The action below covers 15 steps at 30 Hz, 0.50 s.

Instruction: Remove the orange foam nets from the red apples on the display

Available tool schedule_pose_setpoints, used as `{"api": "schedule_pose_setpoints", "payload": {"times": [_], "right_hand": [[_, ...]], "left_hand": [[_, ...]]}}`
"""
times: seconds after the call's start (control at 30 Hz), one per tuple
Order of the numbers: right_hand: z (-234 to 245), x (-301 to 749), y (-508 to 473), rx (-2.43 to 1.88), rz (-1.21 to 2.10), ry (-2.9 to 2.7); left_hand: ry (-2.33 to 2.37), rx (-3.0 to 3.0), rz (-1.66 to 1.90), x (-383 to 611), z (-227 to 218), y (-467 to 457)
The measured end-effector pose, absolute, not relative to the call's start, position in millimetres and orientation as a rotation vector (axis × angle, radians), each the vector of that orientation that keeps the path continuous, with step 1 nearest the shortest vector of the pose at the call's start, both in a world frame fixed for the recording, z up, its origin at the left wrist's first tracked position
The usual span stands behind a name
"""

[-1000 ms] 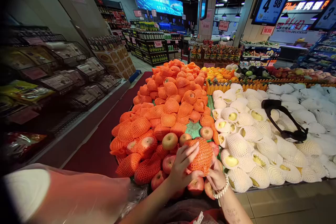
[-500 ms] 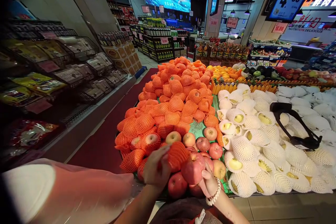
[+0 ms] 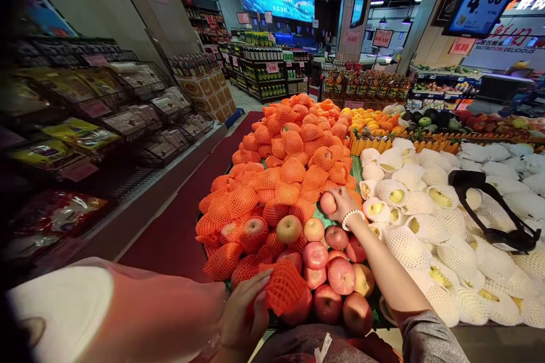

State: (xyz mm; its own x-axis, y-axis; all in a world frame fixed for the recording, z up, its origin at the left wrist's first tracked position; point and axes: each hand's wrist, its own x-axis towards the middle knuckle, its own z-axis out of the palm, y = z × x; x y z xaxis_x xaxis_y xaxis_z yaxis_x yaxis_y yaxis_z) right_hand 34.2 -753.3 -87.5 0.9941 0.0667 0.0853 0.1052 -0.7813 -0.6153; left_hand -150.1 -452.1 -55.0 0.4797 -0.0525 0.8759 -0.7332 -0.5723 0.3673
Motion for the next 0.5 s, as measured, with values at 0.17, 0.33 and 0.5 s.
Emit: {"api": "schedule_pose_setpoints", "payload": {"times": [0.17, 0.33, 0.5], "right_hand": [[-125, 53, -737, -2.657, 0.041, -0.237], [-144, 53, -747, -2.694, 0.033, -0.275], [-147, 47, -750, -2.690, 0.009, -0.238]], "left_hand": [[-0.692, 2.022, 1.097, -150, -57, -442], [-0.705, 2.027, 1.062, -146, -61, -443], [-0.717, 2.031, 1.037, -144, -64, -450]]}}
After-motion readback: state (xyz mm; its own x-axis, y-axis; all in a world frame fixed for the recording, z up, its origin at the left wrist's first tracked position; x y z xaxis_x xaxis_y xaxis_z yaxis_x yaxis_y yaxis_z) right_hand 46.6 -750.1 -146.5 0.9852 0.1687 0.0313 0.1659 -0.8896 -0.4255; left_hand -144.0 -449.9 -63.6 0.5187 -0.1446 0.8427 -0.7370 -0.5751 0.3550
